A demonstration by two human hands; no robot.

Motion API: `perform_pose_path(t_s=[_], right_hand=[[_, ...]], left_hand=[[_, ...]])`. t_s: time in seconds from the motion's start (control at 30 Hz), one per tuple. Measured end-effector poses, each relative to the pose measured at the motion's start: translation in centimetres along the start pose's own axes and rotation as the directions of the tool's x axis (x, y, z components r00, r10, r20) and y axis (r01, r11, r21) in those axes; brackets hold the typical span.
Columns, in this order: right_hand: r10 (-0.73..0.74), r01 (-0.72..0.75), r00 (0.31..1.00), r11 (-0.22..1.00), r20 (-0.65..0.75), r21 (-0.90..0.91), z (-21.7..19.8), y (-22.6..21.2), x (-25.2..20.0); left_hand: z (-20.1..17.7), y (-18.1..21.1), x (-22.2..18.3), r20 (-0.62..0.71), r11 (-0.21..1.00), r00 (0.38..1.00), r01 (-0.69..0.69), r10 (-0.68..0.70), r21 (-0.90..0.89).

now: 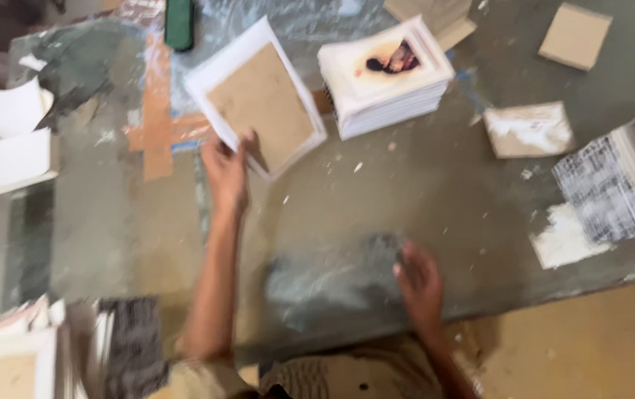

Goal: The person applies an adhesive substance to the back of photos and mounts them onto cardstock boards by hand, using a small block to smooth the surfaces before stacking them.

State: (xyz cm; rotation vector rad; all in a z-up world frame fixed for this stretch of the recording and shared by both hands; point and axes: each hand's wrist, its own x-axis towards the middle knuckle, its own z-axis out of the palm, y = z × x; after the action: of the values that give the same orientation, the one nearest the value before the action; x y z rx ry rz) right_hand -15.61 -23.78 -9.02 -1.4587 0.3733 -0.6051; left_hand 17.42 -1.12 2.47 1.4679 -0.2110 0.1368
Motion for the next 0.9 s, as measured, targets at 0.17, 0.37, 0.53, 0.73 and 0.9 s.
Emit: perform_pose_path(t_s=[0.17, 0.37, 0.53, 0.73, 0.9], right_hand=[[0.303, -0.478, 0.817, 0.832, 0.491, 0.282, 0.5, -3.2, 4.7], [0.401, -0.345, 0.417, 0.900, 0.815, -0.266, 2.0, -8.1, 3.1], [0.361, 0.184, 0.291, 0.888, 0.886, -0.422, 3.5, -10.4, 3.7], [0.186, 0.755, 0.309, 0.548, 0.933, -0.360, 6.1, -10.4, 4.2], [0.146, 0.724, 0.514, 0.454, 0.845, -0.518, 4.8, -9.6, 4.7]], left_hand=[[-1.6, 1.2, -22.4, 0.086, 0.695, 0.891, 0.406, -0.447, -0.593], [-5.6, 3.2, -29.7, 0.222, 0.626, 0.877, 0.463, -0.427, -0.627], [-10.0, 4.6, -24.7, 0.398, 0.917, 0.890, 0.328, -0.221, -0.226], [-3.9, 5.4, -19.3, 0.851, 0.860, 0.168, -0.035, -0.498, 0.510], [-1.7, 5.3, -19.9, 0.807, 0.763, 0.390, -0.309, -0.443, 0.568]])
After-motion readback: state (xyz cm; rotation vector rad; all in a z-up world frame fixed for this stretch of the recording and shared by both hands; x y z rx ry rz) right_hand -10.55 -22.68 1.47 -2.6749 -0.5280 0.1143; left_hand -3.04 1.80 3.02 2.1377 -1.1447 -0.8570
